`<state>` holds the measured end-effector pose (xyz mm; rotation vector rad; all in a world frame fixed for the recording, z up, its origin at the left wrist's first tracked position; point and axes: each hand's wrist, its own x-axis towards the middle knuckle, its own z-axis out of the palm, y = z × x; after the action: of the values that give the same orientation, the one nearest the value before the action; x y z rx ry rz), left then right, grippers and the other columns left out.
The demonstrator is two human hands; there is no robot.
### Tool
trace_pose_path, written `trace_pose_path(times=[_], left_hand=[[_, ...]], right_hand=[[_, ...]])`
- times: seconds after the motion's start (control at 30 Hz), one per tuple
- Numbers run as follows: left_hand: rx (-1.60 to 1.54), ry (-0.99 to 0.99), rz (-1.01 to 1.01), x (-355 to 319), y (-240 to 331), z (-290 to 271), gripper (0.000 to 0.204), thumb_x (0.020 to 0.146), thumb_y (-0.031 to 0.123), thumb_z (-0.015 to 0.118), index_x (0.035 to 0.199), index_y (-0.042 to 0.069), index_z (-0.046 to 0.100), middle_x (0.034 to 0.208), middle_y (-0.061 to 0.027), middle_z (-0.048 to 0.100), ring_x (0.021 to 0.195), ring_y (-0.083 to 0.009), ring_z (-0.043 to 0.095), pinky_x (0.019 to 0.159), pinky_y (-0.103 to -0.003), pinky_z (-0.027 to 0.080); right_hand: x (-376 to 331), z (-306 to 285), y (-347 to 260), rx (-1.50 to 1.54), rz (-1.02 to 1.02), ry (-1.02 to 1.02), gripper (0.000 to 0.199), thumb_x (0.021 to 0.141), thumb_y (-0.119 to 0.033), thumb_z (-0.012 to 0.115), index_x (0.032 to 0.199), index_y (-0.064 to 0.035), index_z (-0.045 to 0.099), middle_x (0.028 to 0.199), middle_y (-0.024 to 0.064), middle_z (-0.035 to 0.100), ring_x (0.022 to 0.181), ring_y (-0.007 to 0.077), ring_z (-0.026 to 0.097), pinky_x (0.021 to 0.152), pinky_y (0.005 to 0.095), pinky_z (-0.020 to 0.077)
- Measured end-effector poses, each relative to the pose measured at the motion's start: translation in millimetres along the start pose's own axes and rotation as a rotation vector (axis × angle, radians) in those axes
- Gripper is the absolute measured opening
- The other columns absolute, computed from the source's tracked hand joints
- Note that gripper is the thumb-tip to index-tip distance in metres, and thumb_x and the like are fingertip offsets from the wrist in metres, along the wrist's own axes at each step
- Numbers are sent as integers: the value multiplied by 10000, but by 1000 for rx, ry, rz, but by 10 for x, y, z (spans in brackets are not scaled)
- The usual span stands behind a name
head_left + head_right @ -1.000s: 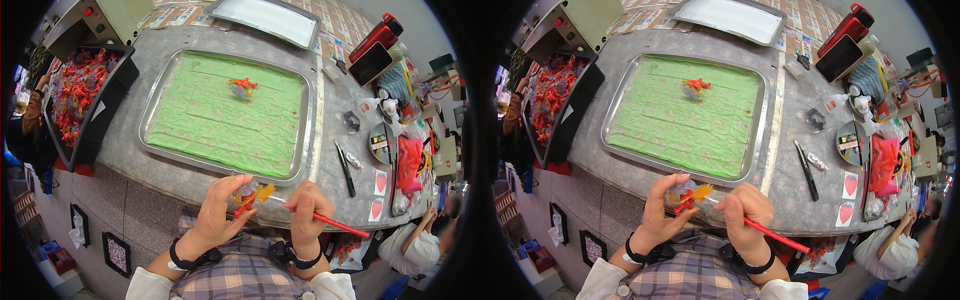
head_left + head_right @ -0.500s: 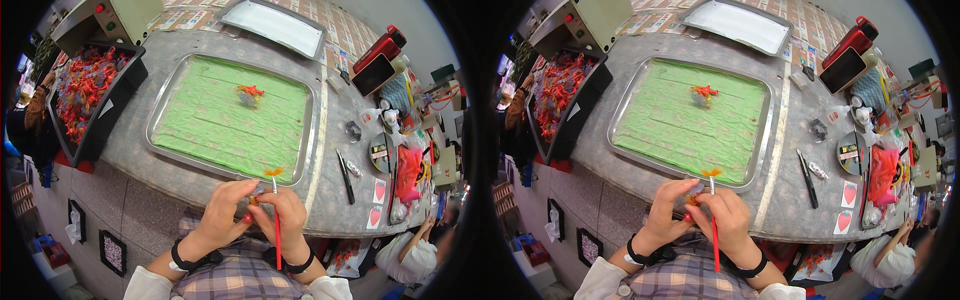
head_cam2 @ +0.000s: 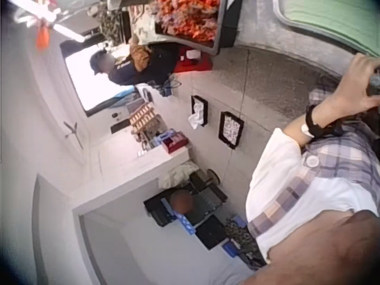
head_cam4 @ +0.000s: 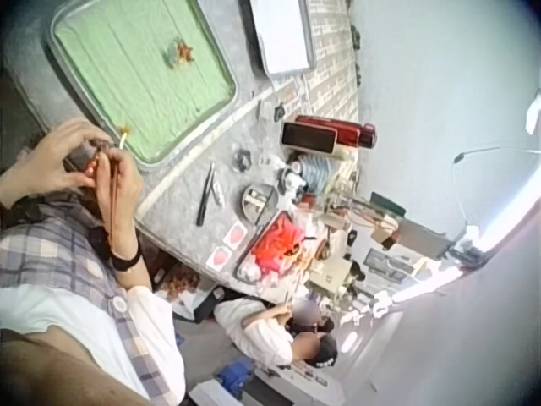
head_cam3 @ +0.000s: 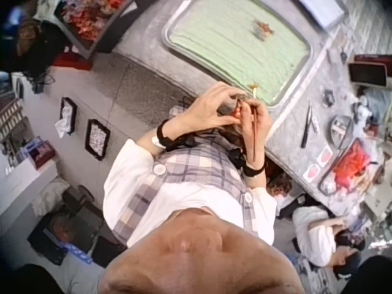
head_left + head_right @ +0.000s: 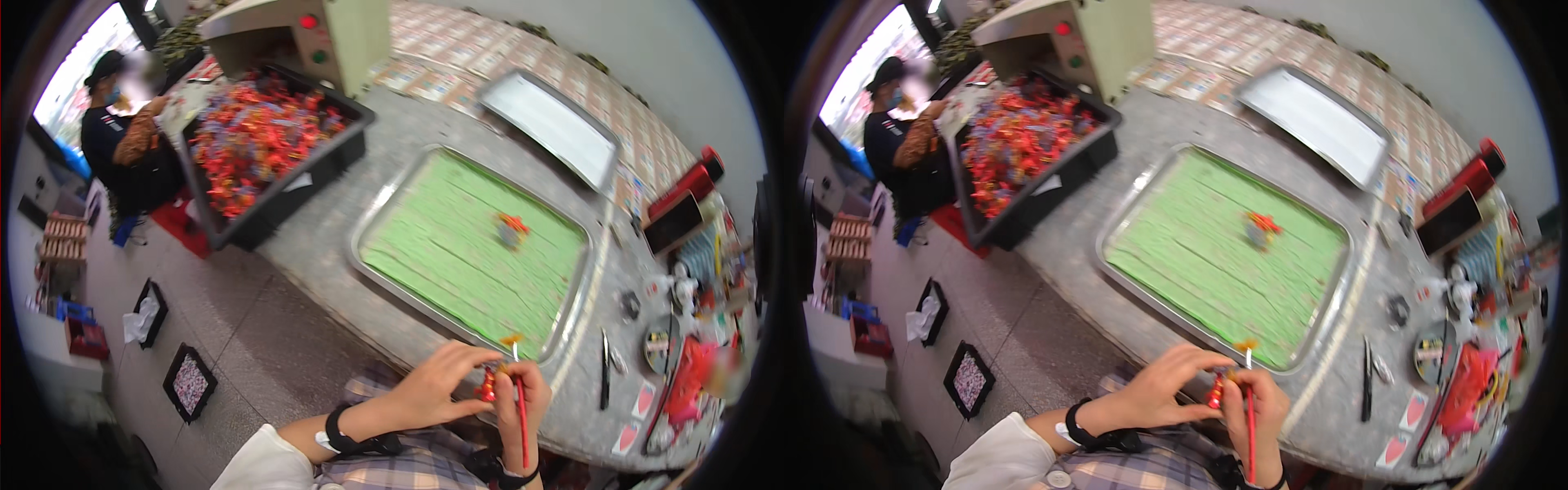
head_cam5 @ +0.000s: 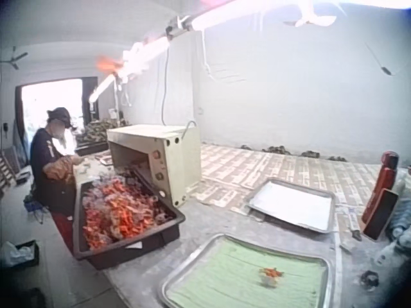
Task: The person brushes a figurine with a brush, sets it on a tray, and repeats the process with another figurine. Then, the person sets the brush down and places a card and a small box into a larger black box.
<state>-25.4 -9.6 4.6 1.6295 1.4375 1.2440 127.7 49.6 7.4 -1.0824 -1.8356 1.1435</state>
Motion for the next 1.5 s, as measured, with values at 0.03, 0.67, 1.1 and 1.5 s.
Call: trace_pose_path(times=[0.03, 0.67, 1.1, 1.5], left_hand=[[-49, -19, -43, 1, 15, -31, 601, 724, 256, 741, 1225, 43, 486, 1138, -101, 556, 1039, -289, 512, 900, -373, 408], [993, 932, -14, 274, -323, -2138, 680, 740, 131, 702, 1335, 25, 390, 1346, -181, 421, 1256, -296, 389, 1031, -376, 317], [271, 268, -15, 411, -124, -447, 383, 745, 81, 679, 1118, 60, 595, 1170, -111, 583, 1184, -281, 474, 988, -387, 360], [-543, 22, -12, 156, -153, 121, 764, 807, 48, 646, 1421, 19, 192, 1384, -164, 371, 1217, -248, 450, 1006, -362, 372]], right_hand=[[10, 14, -5, 0, -7, -6, 101, 802, -90, 631, 778, -9, 575, 605, 49, 562, 518, 113, 516, 506, 241, 410], [713, -714, -537, -426, -231, 9, 92, 870, -104, 561, 902, -21, 585, 786, 120, 668, 671, 232, 663, 588, 276, 484], [2032, 502, 376, -958, -266, -202, 331, 729, -259, 701, 912, -37, 538, 872, 166, 597, 806, 331, 614, 667, 414, 502], [625, -262, -346, 276, -37, -261, 318, 829, -184, 637, 1110, -63, 551, 881, 96, 592, 799, 183, 580, 687, 284, 457]])
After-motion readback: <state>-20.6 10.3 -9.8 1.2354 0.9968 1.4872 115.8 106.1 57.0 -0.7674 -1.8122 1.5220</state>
